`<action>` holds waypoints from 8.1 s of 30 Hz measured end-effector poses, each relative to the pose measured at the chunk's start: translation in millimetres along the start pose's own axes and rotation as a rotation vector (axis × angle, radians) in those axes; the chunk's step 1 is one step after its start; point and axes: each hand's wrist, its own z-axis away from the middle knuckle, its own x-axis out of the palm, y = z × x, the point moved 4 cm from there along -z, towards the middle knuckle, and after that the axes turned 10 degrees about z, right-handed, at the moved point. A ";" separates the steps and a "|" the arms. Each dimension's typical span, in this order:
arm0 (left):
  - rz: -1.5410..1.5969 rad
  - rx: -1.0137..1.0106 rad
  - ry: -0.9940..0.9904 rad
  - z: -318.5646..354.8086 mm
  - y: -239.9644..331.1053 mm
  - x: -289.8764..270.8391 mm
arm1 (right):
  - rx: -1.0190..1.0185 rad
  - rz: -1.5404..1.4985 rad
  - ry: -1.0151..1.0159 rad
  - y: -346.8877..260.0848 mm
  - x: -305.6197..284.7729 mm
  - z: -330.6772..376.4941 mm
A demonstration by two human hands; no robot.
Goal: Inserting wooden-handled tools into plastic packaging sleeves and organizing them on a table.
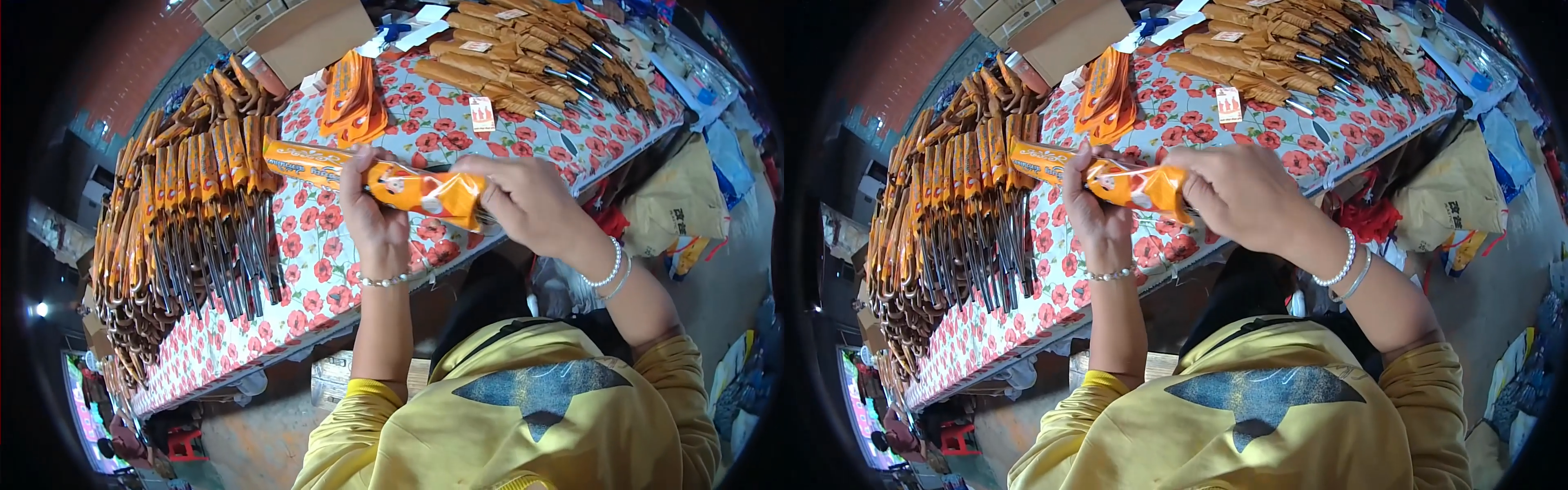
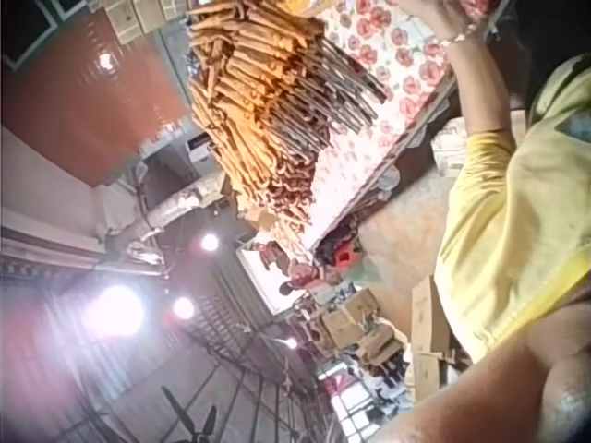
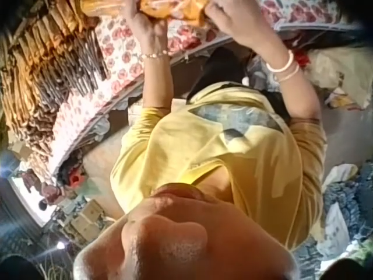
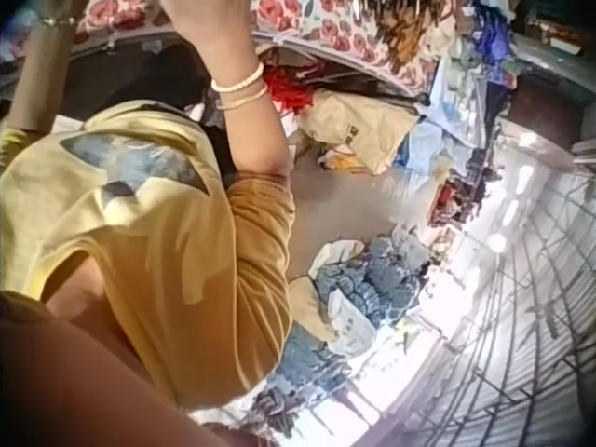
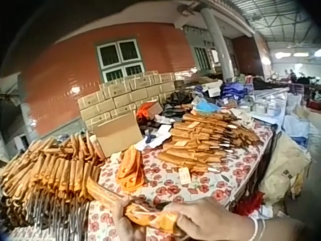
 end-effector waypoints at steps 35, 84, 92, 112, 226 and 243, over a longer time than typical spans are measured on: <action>0.008 0.146 -0.051 -128.0 70.6 -60.4 | 0.335 -0.815 -0.460 4.6 17.3 78.6; -1.707 0.799 0.507 -105.8 432.3 -113.3 | -0.148 0.279 -0.167 46.2 96.2 -12.2; -2.096 0.879 0.691 -112.8 533.1 -135.6 | -0.125 0.394 -0.278 49.4 102.7 -10.2; -2.375 0.548 0.989 -125.5 556.1 -163.7 | -0.116 0.422 -0.329 48.6 102.9 -14.7; -1.182 0.371 -0.732 -15.6 -82.9 20.8 | 0.430 0.011 0.183 103.2 -74.0 55.1; -1.568 0.057 -0.808 -18.4 -92.1 -43.9 | 0.261 0.213 -0.192 76.6 37.6 51.5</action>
